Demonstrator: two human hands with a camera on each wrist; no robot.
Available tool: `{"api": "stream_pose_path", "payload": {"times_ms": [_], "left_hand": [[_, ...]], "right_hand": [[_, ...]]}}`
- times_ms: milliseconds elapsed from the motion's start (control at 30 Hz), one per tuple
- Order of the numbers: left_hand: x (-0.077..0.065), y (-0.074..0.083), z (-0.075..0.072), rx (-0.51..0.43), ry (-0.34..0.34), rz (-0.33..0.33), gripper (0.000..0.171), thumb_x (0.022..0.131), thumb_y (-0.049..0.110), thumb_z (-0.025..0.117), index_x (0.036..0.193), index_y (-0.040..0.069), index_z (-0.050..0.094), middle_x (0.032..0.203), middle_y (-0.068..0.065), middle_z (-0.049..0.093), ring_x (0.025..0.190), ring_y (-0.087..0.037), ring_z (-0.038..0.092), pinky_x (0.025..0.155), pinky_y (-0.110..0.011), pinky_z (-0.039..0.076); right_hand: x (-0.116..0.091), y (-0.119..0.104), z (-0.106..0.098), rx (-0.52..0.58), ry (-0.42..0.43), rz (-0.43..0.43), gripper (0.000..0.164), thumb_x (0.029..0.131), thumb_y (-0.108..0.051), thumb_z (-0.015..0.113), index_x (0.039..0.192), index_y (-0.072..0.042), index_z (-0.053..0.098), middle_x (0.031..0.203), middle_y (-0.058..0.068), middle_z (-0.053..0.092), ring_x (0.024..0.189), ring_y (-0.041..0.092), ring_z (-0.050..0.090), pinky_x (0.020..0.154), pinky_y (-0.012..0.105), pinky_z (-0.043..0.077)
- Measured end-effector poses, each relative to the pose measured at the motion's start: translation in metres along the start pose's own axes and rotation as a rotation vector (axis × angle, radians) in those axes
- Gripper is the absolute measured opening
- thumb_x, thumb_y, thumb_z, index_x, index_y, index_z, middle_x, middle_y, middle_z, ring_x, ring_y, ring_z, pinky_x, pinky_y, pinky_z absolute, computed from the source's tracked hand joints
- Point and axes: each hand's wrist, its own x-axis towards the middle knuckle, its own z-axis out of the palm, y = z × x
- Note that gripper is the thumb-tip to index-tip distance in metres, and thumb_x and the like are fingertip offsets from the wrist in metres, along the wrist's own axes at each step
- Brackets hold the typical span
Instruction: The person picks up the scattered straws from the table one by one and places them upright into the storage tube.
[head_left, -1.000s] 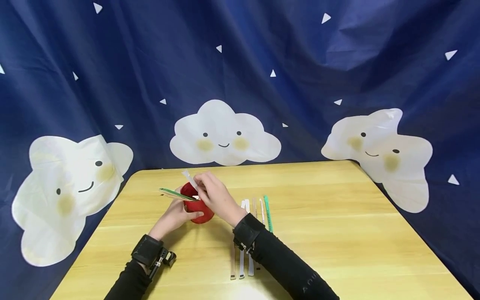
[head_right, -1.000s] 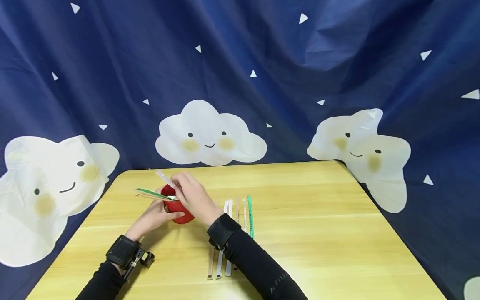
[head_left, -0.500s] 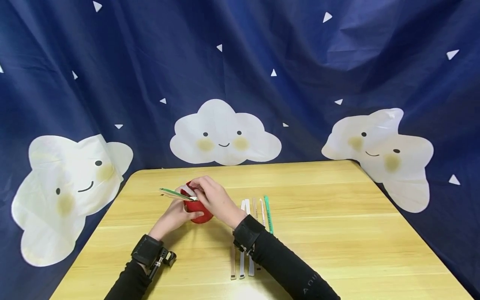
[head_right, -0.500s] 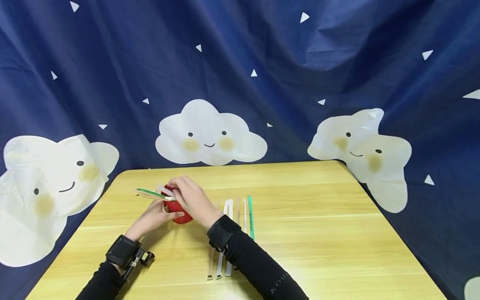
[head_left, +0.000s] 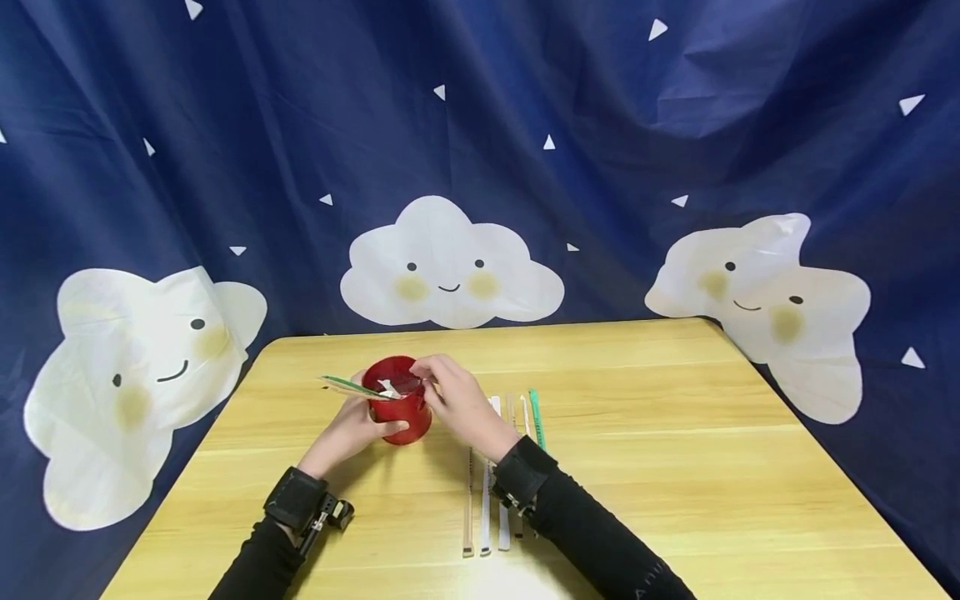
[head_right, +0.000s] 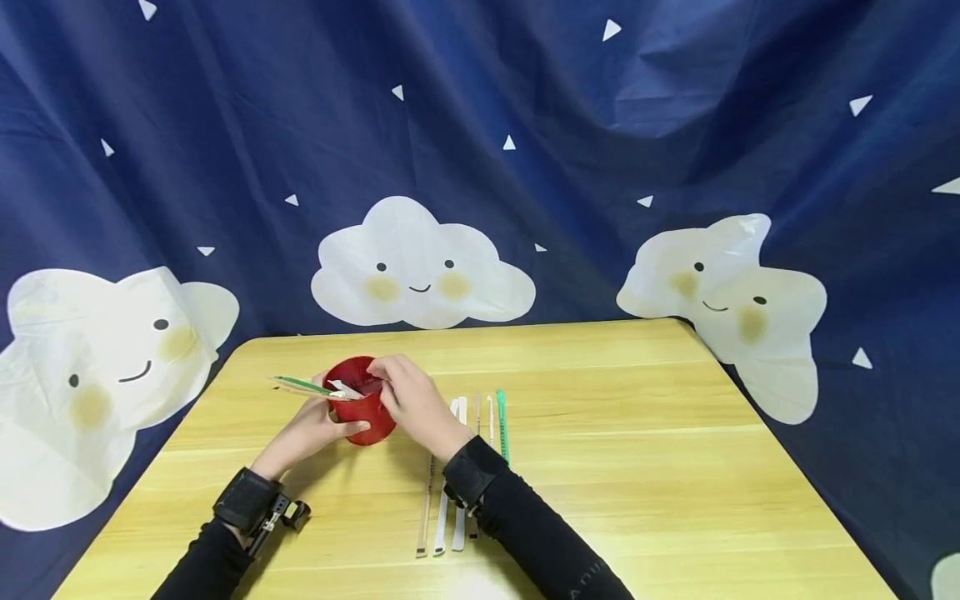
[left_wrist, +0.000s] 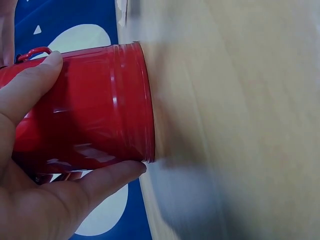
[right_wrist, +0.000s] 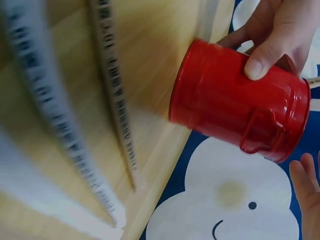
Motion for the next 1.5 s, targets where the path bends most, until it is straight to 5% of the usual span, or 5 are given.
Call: {"api": "stream_pose_path", "payload": {"times_ms": [267,567,767,1167,1500], "left_hand": [[0.004,-0.001,0.003,-0.035,-0.001,-0.027,0.091,0.078,0.023,0.089,0.151,0.004,0.038,0.151,-0.019,0.036,0.136,-0.037,0.043,0.110,-0.059,0.039],[0.003,0.001,0.001,-0.053,-0.004,-0.026,0.091,0.078,0.022,0.089,0.151,0.006,0.038,0.151,-0.018,0.036,0.136,-0.036,0.043,0.108,-0.057,0.043],[0.004,-0.002,0.002,-0.053,-0.007,-0.016,0.089,0.079,0.021,0.088,0.151,0.006,0.039,0.151,-0.018,0.036,0.135,-0.036,0.044,0.108,-0.057,0.043],[0.009,0.002,-0.001,0.009,-0.026,-0.012,0.085,0.080,0.024,0.087,0.149,0.005,0.042,0.152,-0.021,0.035,0.136,-0.038,0.041,0.107,-0.061,0.042],[0.004,-0.001,-0.001,0.012,-0.024,-0.024,0.086,0.079,0.024,0.088,0.149,0.003,0.042,0.152,-0.021,0.034,0.137,-0.039,0.040,0.109,-0.064,0.039]], "right_hand": [[-0.030,0.023,-0.038,-0.093,0.017,0.011,0.031,0.092,0.011,0.055,0.119,-0.003,0.062,0.116,0.009,0.065,0.105,0.020,0.063,0.088,0.030,0.055],[-0.075,0.051,-0.083,-0.242,-0.117,0.356,0.018,0.092,0.002,0.064,0.109,-0.003,0.066,0.105,0.009,0.066,0.088,0.018,0.064,0.076,0.033,0.057],[-0.096,0.060,-0.104,-0.375,-0.208,0.477,0.014,0.089,-0.002,0.067,0.103,0.001,0.067,0.095,0.011,0.065,0.081,0.021,0.063,0.073,0.039,0.056],[-0.115,0.033,-0.089,-0.400,-0.343,0.594,0.029,0.091,-0.019,0.077,0.094,0.002,0.057,0.087,0.014,0.050,0.069,0.022,0.046,0.062,0.036,0.044],[-0.116,0.033,-0.080,-0.432,-0.314,0.618,0.023,0.089,-0.011,0.072,0.080,-0.002,0.053,0.082,0.013,0.049,0.067,0.022,0.045,0.058,0.034,0.042]]}}
